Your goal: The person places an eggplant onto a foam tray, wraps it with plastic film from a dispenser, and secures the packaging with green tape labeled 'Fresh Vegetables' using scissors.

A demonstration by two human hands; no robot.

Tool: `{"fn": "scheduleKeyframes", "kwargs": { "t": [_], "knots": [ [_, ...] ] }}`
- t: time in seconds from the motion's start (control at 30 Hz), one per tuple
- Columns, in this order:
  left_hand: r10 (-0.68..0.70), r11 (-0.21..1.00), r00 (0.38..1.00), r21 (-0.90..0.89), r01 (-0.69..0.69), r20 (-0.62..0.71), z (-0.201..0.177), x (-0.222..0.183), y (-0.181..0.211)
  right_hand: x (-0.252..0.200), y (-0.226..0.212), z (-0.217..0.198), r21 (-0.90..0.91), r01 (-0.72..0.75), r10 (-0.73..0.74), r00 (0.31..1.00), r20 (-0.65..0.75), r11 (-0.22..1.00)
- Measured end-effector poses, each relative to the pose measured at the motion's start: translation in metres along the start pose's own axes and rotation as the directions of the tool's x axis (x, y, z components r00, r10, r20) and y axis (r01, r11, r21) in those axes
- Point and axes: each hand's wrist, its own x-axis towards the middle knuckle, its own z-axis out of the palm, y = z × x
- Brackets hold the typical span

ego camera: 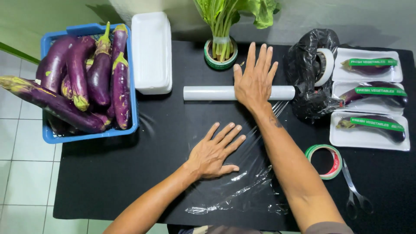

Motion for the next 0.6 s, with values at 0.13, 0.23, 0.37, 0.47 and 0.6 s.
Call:
{"fn": "scheduleKeyframes", "kwargs": {
  "t": [0.13,0.23,0.37,0.47,0.6],
  "knots": [
    [0.035,0.997,0.985,0.079,-0.022,-0.167,0.007,-0.001,0.0,0.035,0.006,0.009,0.047,-0.02,0.024,0.997,-0.069,0.999],
    [0.043,0.997,0.983,0.067,-0.031,-0.177,0.007,-0.002,-0.002,0.036,0.015,0.01,0.265,0.028,0.029,0.978,-0.209,0.964],
    [-0.06,0.998,0.928,-0.029,0.053,-0.367,0.008,0.017,-0.017,-0.022,0.005,-0.027,0.194,0.247,-0.166,0.92,-0.356,0.949],
    [-0.104,0.991,0.834,0.012,0.132,-0.542,0.01,0.039,-0.036,-0.069,-0.001,-0.036,0.127,0.281,-0.222,0.909,-0.352,0.951],
    [-0.019,0.983,0.805,0.138,0.125,-0.593,0.033,0.059,-0.067,-0.093,0.021,-0.013,-0.008,0.339,-0.32,0.881,-0.347,0.941]
  ]
}}
